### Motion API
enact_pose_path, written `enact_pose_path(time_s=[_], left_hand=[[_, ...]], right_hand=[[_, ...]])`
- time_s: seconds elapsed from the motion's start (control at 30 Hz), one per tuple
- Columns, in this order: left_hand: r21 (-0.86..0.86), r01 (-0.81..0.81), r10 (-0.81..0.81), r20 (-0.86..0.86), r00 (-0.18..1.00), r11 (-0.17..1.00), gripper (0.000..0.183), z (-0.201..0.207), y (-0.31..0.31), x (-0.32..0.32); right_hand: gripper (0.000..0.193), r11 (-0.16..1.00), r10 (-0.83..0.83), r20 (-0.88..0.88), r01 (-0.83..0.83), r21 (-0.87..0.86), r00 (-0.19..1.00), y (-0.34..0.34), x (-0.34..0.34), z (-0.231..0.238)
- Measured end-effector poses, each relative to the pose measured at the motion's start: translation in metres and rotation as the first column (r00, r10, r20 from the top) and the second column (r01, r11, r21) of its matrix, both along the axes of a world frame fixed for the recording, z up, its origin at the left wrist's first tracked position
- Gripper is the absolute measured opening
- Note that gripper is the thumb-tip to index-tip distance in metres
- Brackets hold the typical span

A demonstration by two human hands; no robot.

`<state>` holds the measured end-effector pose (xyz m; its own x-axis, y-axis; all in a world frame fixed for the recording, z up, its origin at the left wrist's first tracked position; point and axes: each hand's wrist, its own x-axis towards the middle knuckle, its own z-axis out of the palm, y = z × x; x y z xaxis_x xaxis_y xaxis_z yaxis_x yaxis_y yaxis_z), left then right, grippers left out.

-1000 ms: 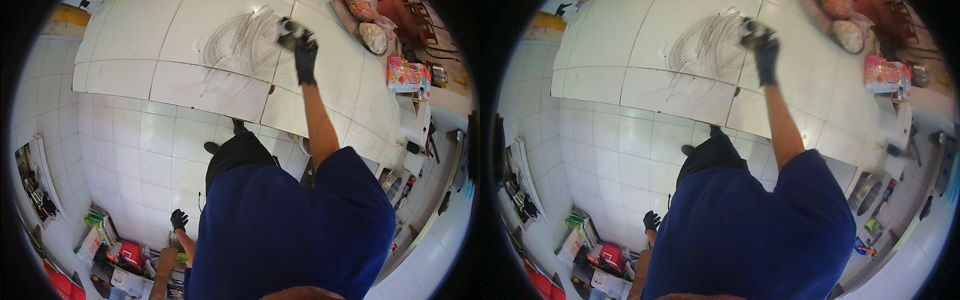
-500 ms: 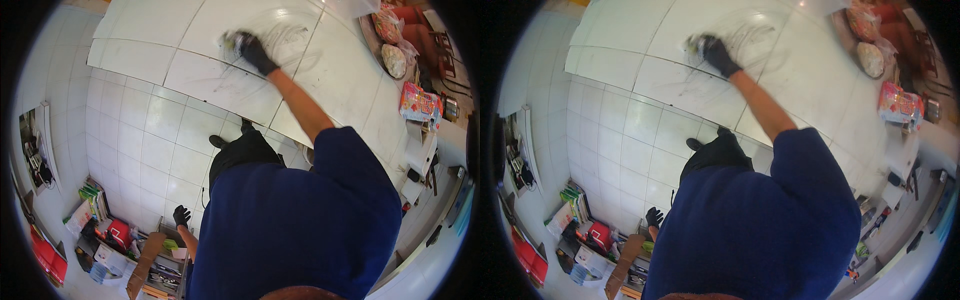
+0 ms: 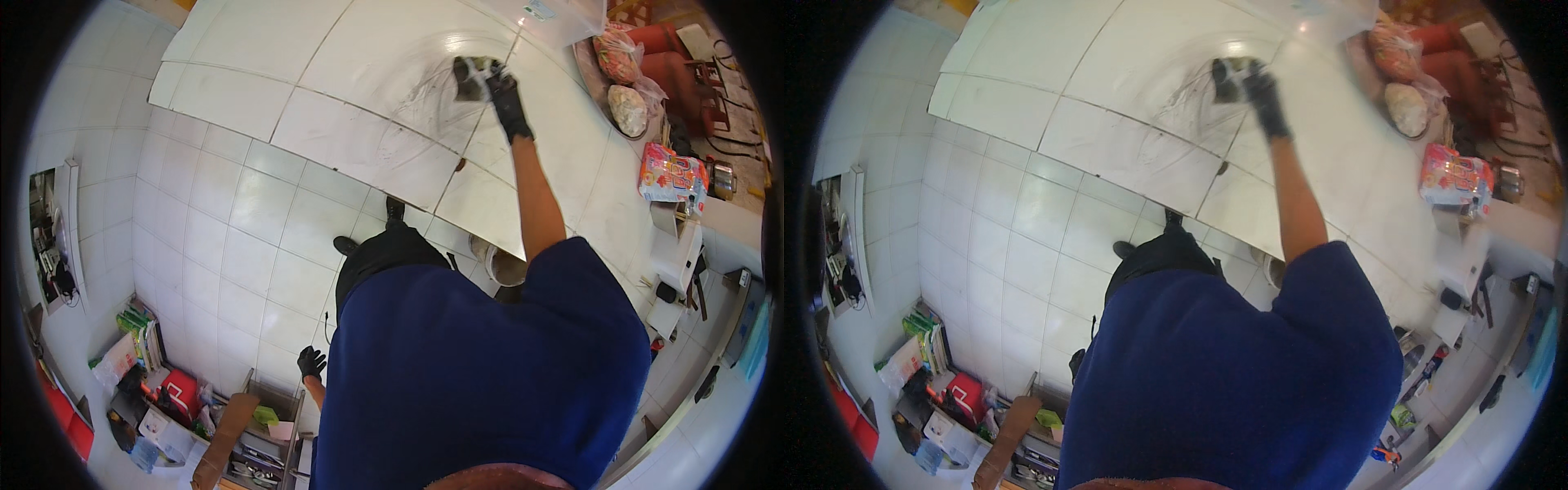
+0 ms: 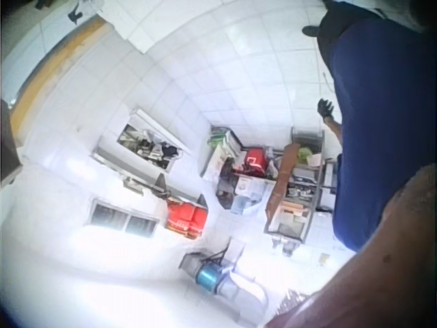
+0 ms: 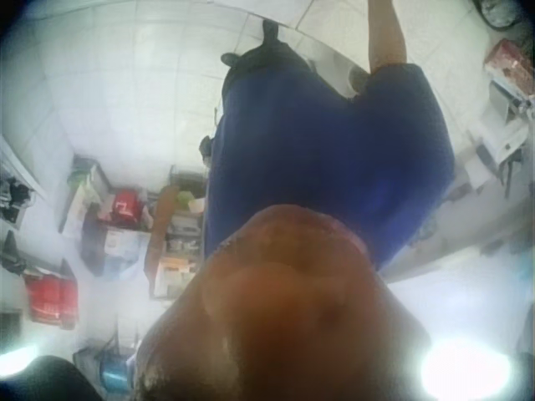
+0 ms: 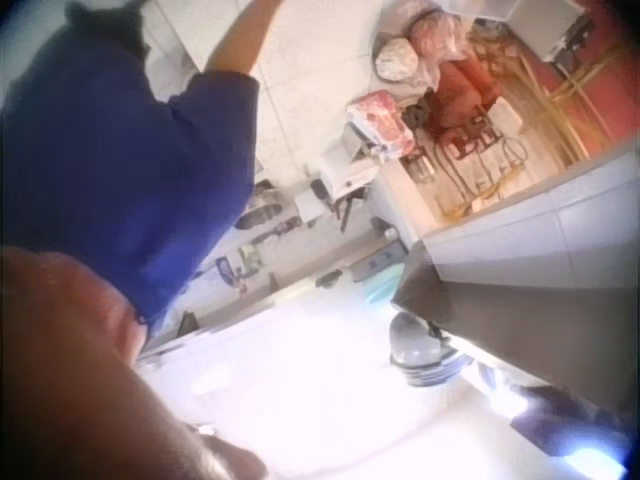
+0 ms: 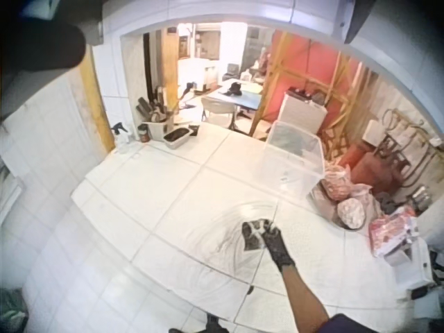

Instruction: The person cleans a white tiled countertop and a stainless steel sink in a commercial kitchen. They use a sponge to scrub the countertop and the sink basin, rinsing the sponge under running water. The person also wipes the countertop with a cloth to dry it.

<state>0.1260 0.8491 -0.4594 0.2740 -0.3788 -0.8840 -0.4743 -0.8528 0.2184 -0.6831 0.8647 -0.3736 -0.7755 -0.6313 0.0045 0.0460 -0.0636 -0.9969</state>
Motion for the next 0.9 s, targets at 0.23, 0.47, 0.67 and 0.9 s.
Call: enact_pose_path(time_s=[0.23, 0.47, 0.67, 0.9], left_hand=[[-0.036, 0.038, -0.037, 0.019, 0.999, 0.999, 0.032, 0.006, 0.000, -0.006], [0.048, -0.009, 0.007, 0.044, 0.999, 0.999, 0.035, 0.017, -0.006, -0.011], [-0.045, -0.013, 0.013, 0.008, 1.000, 0.999, 0.033, 0.026, -0.011, -0.029], [-0.079, -0.015, 0.013, -0.027, 1.000, 0.997, 0.032, 0.012, -0.007, -0.041]], right_hand=[[0.040, 0.631, -0.117, -0.737, 0.623, 0.462, 0.666, 0.050, -0.134, -0.046], [0.046, 0.574, 0.337, -0.904, 0.704, 0.418, 0.262, -0.001, -0.120, -0.078], [0.036, 0.930, 0.278, -0.676, -0.017, 0.366, 0.683, -0.074, 0.067, -0.091], [0.035, 0.846, 0.528, 0.271, -0.474, -0.243, 0.804, -0.098, 0.255, -0.052]])
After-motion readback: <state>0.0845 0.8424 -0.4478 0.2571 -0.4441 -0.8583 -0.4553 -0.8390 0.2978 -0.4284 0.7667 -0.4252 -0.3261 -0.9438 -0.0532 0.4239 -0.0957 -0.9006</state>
